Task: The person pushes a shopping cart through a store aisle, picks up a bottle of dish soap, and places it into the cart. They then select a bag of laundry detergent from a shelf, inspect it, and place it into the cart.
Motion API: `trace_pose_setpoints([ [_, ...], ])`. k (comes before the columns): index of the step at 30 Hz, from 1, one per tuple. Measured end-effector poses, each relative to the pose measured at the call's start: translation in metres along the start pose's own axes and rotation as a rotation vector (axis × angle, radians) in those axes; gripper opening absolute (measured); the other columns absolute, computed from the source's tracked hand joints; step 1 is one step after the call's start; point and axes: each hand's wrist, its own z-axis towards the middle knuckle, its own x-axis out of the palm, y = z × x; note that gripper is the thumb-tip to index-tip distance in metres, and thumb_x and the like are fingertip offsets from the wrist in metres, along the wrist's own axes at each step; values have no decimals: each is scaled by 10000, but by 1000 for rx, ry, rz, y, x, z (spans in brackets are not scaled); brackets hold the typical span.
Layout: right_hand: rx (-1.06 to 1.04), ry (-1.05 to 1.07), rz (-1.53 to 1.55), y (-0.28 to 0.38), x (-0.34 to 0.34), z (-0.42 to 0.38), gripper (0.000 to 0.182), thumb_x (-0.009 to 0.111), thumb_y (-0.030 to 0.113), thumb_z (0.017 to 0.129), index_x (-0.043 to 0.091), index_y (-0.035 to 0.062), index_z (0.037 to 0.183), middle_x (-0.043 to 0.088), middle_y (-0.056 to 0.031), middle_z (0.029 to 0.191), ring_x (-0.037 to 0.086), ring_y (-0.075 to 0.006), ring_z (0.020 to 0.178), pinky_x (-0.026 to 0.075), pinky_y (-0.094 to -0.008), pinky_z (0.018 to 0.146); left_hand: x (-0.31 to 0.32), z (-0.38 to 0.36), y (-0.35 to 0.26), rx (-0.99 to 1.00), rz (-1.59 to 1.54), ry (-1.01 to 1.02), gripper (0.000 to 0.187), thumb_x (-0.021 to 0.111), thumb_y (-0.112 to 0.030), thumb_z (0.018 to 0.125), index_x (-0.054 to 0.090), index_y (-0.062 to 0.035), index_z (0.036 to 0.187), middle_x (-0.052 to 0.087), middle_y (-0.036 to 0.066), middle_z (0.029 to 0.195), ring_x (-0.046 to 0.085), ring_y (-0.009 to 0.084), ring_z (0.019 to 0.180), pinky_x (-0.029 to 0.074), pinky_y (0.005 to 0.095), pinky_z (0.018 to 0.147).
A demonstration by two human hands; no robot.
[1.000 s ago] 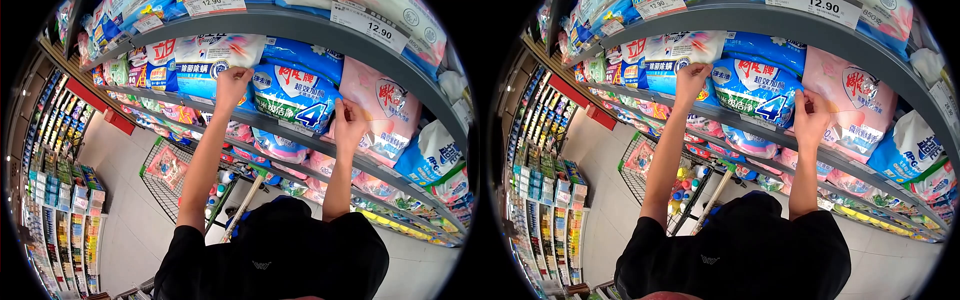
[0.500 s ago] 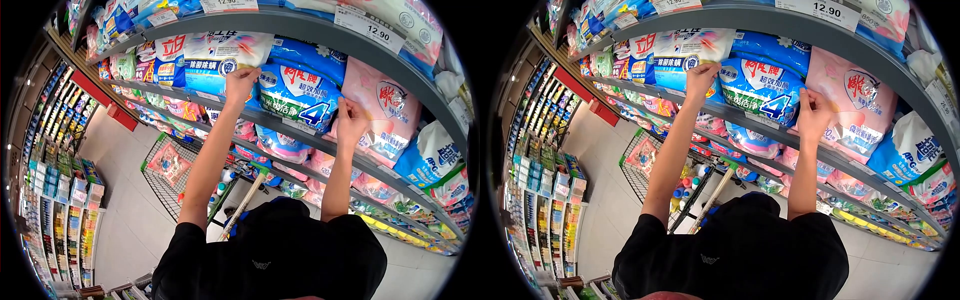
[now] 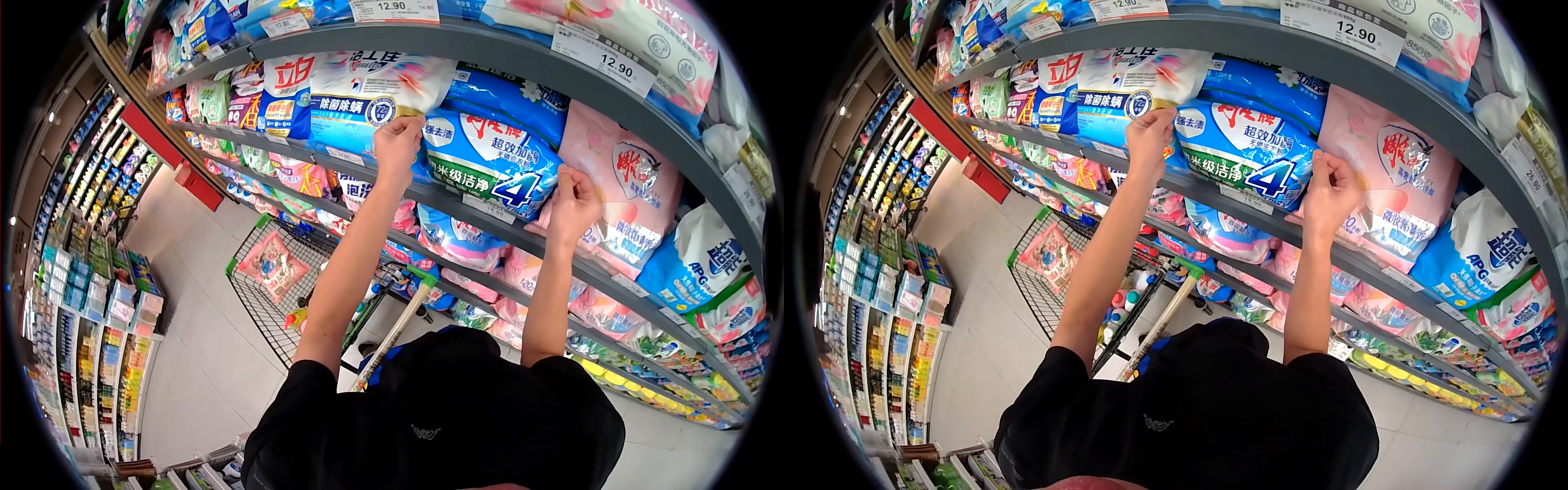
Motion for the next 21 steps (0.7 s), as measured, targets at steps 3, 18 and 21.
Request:
trace_pose_setpoints([
  [3,-7,-10,27,6,5,2,82,667,44,881,664,-32,849,549,19,620,419,-26,503,280,-183,458,5,1,-2,-11,-103,20,138,683,-58,857,623,-33,735,502,-39,628,369,35,512,256,199,468],
  [18,-24,-17,161,28,13,13,104,683,56,875,645,-38,849,545,-2,607,442,-37,467,307,-181,421,25,1,-38,106,-189,18,108,688,-67,849,650,-20,760,483,-44,605,334,25,497,223,203,454],
  [21,-63,2,161,44,20,10,106,687,60,874,646,-35,851,551,-4,611,446,-35,466,311,-181,421,21,-5,-63,203,-180,6,45,692,-54,841,675,-16,825,491,-59,608,326,6,476,207,185,431],
])
